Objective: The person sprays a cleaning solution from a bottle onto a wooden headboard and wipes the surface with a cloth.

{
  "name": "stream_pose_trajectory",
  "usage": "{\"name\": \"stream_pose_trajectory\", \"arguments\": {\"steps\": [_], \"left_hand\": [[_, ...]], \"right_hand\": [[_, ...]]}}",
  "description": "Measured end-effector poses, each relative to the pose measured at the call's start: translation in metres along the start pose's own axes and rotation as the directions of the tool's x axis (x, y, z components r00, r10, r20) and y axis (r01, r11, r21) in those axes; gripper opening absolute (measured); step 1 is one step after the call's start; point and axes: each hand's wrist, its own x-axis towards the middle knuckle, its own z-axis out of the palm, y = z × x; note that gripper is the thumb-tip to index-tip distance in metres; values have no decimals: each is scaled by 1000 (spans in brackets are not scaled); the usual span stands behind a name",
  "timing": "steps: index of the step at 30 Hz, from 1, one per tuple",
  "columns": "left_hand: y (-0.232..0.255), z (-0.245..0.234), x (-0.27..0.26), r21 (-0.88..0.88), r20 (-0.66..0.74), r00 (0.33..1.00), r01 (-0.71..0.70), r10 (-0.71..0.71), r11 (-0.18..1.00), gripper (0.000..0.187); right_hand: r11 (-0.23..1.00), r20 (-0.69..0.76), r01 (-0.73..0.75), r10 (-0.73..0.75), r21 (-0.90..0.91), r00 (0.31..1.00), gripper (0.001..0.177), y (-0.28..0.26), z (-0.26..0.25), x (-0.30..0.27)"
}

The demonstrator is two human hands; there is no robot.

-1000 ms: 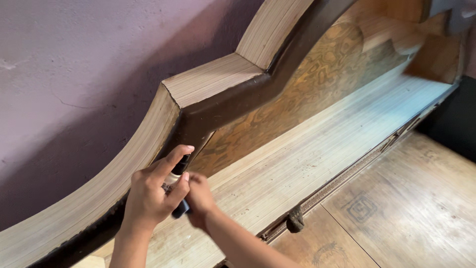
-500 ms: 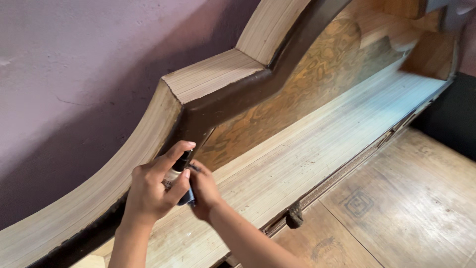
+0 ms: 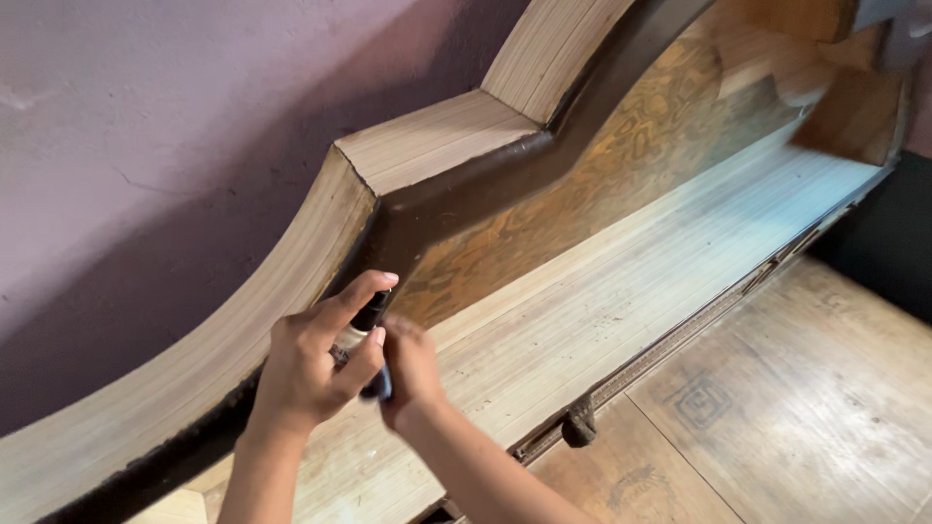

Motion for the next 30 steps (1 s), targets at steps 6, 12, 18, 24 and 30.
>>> {"name": "stream_pose_trajectory", "arguments": {"steps": [6, 12, 18, 24, 30], "left_hand": [[3, -2, 1, -87, -55, 986, -163, 158, 983, 53], [1, -4, 5, -77, 13, 999, -40, 41, 996, 51], [-2, -7, 5, -94, 95, 989, 124, -115, 988, 54], [-8, -9, 7, -137, 98, 989, 127, -114, 982, 52], [-9, -9, 7, -227, 75, 995, 85, -69, 970, 51]], "right_hand": [[983, -18, 159, -158, 93, 987, 18, -68, 15, 34], [928, -131, 359, -345, 97, 929, 22, -17, 22, 9], [1000, -296, -1, 9, 28, 955, 27, -53, 33, 18], [898, -234, 428, -396, 105, 888, 17, -2, 32, 3], [989, -113, 146, -147, -23, 983, 19, -37, 16, 16]]}}
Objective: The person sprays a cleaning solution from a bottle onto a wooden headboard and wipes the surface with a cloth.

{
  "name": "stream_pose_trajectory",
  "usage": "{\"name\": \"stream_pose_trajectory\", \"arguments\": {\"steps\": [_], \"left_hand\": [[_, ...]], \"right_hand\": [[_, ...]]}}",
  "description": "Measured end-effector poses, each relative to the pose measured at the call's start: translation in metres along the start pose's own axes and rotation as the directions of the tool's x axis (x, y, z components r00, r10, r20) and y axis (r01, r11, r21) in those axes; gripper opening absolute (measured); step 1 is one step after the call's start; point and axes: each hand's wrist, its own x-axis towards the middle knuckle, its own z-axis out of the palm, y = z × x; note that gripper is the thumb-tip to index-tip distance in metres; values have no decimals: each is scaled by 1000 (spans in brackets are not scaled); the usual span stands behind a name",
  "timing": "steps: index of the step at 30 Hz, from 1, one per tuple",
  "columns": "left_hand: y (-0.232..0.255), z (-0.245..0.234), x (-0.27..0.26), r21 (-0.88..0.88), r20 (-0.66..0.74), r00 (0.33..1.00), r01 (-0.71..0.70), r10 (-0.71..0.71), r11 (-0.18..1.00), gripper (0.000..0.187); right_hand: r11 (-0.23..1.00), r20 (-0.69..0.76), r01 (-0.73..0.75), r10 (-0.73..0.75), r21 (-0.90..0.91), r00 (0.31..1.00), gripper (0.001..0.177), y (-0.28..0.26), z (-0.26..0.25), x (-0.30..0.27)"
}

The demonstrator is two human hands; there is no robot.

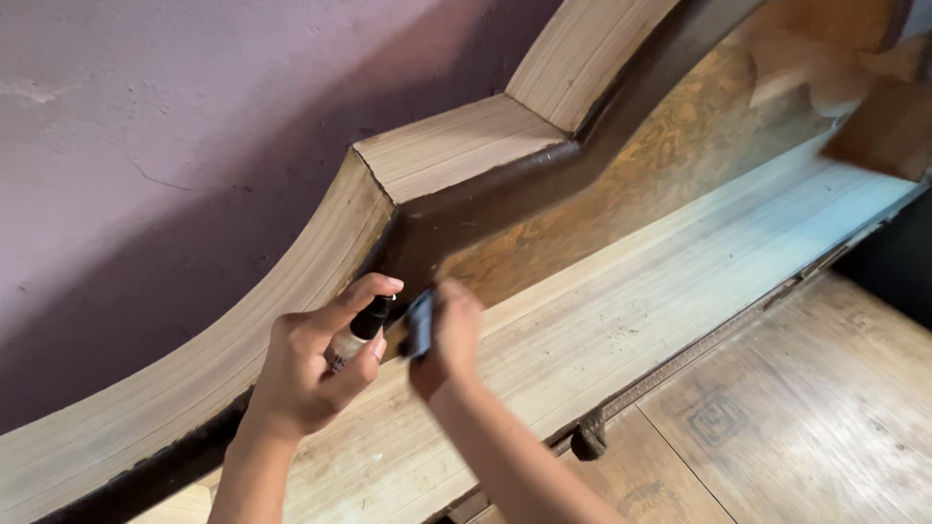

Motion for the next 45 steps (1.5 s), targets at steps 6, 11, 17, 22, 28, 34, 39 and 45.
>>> {"name": "stream_pose_trajectory", "arguments": {"steps": [6, 11, 17, 22, 28, 34, 39, 45], "left_hand": [[6, -2, 3, 29, 14, 998, 65, -66, 997, 56], [3, 2, 3, 66, -13, 996, -85, 86, 994, 49], [-3, 0, -2, 53, 27, 991, 130, -131, 990, 52], [-5, 2, -1, -8, 11, 1000, -27, 27, 1000, 52], [-6, 0, -4, 22, 32, 990, 135, -135, 991, 56], [-11, 0, -1, -3, 30, 999, -19, 19, 1000, 50], [-15, 2, -4, 13, 25, 997, -71, 70, 997, 52], [-14, 2, -6, 89, 24, 998, -53, 51, 995, 52]], "right_hand": [[961, -1, 120, -124, 251, 992, 28, -4, 2, -13], [999, 59, 23, -26, 49, 998, 27, 25, -25, -5], [974, 159, -68, 33, 218, 987, 31, -11, -11, 36], [982, 344, -113, 160, -153, 925, 31, 18, -25, -15], [993, 408, 33, 17, -113, 913, 28, -17, -22, 14], [998, 457, -16, 41, -58, 888, 22, 8, -22, -6], [964, 398, -161, 235, -212, 886, 26, 1, -31, 1], [996, 322, -33, 4, 85, 947, 18, -44, -20, 48]]}}
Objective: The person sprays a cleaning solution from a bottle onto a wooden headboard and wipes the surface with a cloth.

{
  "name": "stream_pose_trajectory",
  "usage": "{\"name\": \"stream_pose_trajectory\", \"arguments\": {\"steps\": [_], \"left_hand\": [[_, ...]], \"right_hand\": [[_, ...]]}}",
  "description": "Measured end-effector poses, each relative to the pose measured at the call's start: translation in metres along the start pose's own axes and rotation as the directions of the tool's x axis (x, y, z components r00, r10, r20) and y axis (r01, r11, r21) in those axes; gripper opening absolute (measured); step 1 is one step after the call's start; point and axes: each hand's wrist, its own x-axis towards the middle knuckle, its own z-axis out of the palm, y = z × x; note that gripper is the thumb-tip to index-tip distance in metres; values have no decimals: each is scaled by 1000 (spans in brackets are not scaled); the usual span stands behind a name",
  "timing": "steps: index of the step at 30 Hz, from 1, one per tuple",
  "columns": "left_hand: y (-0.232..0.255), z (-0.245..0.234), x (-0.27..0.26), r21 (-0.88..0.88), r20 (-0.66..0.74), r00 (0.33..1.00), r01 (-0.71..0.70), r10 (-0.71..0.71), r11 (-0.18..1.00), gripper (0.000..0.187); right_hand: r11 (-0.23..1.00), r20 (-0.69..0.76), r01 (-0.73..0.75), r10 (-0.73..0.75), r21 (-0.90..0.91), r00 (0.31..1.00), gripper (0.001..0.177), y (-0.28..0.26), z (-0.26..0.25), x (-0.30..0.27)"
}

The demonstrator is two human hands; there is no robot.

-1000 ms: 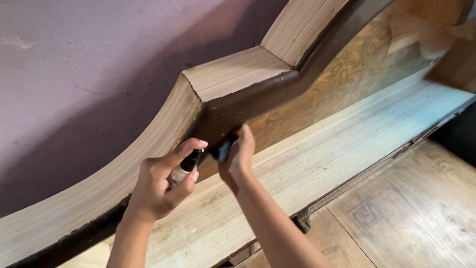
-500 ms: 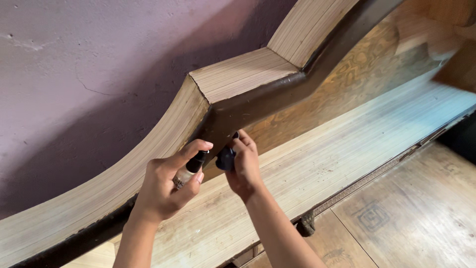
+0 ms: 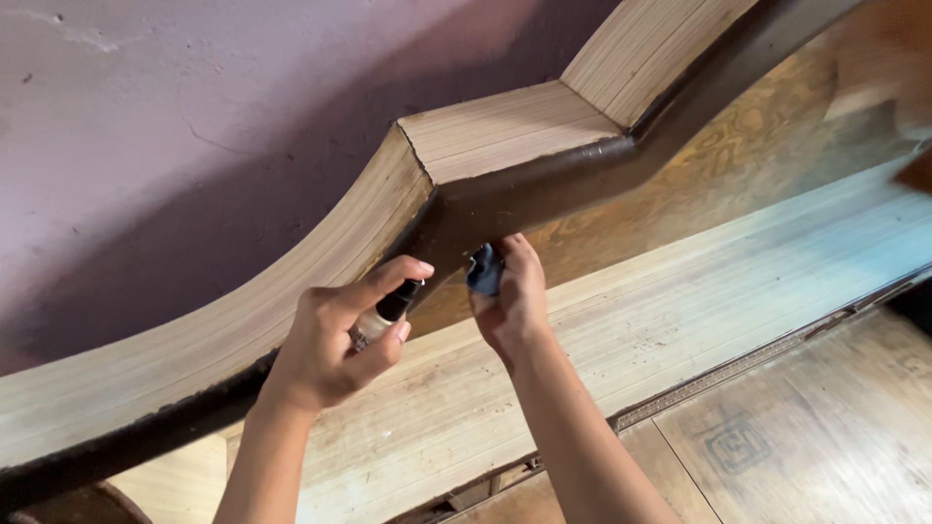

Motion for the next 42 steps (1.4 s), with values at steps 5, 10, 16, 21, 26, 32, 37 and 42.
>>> {"name": "stream_pose_trajectory", "arguments": {"steps": [5, 10, 16, 21, 26, 32, 37, 42], "left_hand": [[5, 1, 4, 25, -7, 999, 42, -42, 999, 53], [15, 6, 1, -20, -32, 987, 156, -157, 988, 51], [11, 9, -3, 40, -76, 996, 44, -41, 998, 49], [9, 10, -2, 81, -64, 990, 128, -123, 989, 55], [12, 5, -1, 1, -36, 991, 125, -125, 992, 53], [6, 6, -2, -38, -33, 991, 126, -127, 991, 55], [4, 4, 1, -50, 9, 989, 147, -147, 988, 55], [4, 2, 5, -52, 29, 992, 122, -120, 991, 56]], "right_hand": [[997, 102, -82, 83, -13, 991, 23, 27, -1, -32], [962, 37, -171, 183, -212, 982, 28, 19, -18, -16], [999, 147, -31, 36, -35, 988, 11, 33, -39, -11], [910, 46, -204, 235, -360, 971, 17, 34, -33, -34], [993, 62, -48, 55, -106, 997, 20, 15, -23, -8], [980, 22, -140, 144, -142, 989, 23, 36, -8, -40], [973, 15, -148, 153, -174, 988, 24, 19, -1, -27], [994, -13, 49, -51, -98, 999, 20, 27, 9, -20]]}}
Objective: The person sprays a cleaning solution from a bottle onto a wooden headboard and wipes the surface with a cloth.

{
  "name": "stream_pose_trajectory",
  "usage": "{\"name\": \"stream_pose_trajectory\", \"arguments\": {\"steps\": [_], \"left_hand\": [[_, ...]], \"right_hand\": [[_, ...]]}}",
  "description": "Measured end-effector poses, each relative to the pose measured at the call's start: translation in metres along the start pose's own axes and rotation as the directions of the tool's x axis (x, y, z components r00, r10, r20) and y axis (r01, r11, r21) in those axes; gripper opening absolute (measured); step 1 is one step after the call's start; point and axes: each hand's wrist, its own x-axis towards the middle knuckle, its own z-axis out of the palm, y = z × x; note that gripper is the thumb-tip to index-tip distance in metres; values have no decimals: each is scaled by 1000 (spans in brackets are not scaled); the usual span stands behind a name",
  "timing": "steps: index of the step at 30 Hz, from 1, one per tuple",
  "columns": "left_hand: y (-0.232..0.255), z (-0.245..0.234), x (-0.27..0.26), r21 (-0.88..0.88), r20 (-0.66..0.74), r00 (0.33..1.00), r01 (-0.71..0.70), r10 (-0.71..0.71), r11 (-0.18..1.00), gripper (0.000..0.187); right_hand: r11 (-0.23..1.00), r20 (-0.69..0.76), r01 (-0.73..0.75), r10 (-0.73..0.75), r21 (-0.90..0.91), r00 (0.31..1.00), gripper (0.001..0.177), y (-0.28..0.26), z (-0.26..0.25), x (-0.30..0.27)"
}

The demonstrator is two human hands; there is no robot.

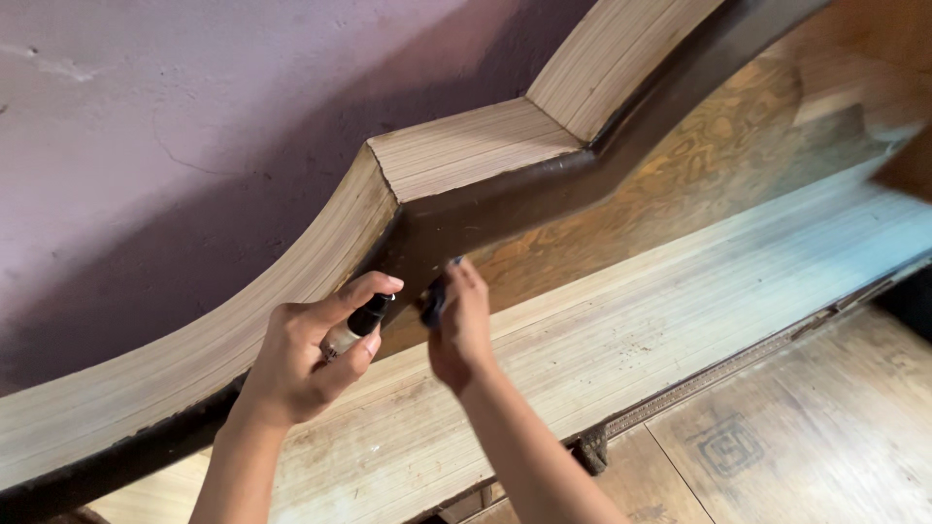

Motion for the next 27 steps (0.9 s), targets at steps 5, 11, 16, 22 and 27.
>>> {"name": "stream_pose_trajectory", "arguments": {"steps": [5, 11, 16, 22, 27], "left_hand": [[4, -2, -1, 15, -3, 1000, -25, 25, 1000, 54], [9, 0, 0, 12, -19, 1000, 8, -8, 1000, 51], [8, 0, 1, 19, -28, 998, -49, 49, 999, 52], [7, 1, 0, 36, -38, 999, -36, 37, 999, 52], [8, 3, 1, 51, -26, 999, 40, -38, 998, 51]], "right_hand": [[928, -62, -284, 277, -240, 959, 25, 5, 0, -43], [976, -40, -100, 94, -193, 995, 27, -31, 7, -18], [976, -146, -118, 92, -184, 985, 27, -24, 11, -41], [957, -108, -151, 128, -246, 986, 26, -35, 2, -18], [990, -46, -9, 3, -143, 999, 24, -25, 0, -17]]}}
